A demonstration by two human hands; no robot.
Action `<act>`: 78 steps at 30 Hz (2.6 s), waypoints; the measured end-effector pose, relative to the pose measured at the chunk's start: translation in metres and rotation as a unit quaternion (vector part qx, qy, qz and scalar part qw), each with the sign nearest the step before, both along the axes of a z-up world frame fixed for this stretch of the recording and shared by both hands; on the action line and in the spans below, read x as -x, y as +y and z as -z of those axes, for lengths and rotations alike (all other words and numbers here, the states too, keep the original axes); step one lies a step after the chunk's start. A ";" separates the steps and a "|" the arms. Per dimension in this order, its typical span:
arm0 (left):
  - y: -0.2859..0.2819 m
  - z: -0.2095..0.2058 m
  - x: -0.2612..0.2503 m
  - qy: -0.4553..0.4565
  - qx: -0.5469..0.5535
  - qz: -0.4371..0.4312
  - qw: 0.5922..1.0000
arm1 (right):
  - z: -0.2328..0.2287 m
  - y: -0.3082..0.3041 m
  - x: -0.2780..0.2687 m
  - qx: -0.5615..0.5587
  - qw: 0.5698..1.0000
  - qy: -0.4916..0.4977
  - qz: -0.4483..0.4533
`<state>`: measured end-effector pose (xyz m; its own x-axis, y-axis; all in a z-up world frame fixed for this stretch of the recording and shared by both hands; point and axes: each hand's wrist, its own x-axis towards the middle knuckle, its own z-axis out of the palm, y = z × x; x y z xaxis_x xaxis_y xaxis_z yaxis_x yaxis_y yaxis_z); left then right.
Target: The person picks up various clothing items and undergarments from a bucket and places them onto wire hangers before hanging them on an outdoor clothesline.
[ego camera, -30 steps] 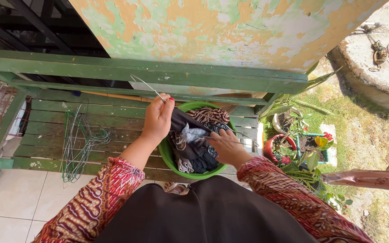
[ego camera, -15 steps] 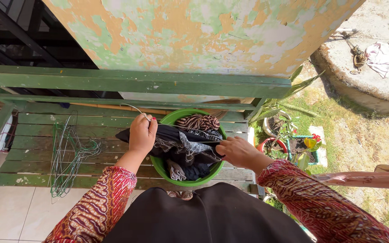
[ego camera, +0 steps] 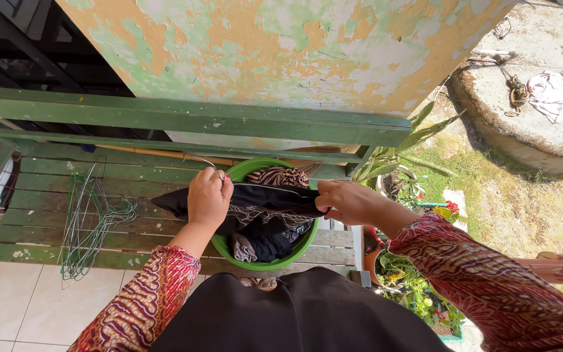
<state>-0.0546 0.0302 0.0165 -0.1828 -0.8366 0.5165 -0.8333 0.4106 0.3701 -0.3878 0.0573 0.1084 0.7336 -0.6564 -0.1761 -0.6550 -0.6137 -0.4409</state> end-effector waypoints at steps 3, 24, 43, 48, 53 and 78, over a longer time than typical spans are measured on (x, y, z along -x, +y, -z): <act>0.016 -0.011 0.029 0.011 0.012 0.029 0.999 | -0.007 -0.007 -0.026 -0.016 0.999 0.006 0.029; 0.028 0.031 -0.055 0.187 -0.141 -0.143 0.962 | 0.019 -0.030 0.008 0.010 0.950 -0.271 0.156; -0.015 0.013 -0.084 0.130 0.081 -0.094 0.984 | -0.081 -0.020 0.009 0.067 0.904 -0.309 0.289; -0.038 0.105 -0.060 0.459 -0.323 -0.139 0.816 | -0.081 0.006 -0.041 0.065 0.903 -0.282 0.318; -0.027 0.193 -0.053 0.512 -0.551 0.011 0.659 | -0.065 0.023 -0.072 0.050 0.895 -0.283 0.340; -0.005 0.215 -0.102 0.203 -0.771 -0.029 0.602 | -0.028 0.018 -0.079 0.041 0.889 -0.212 0.404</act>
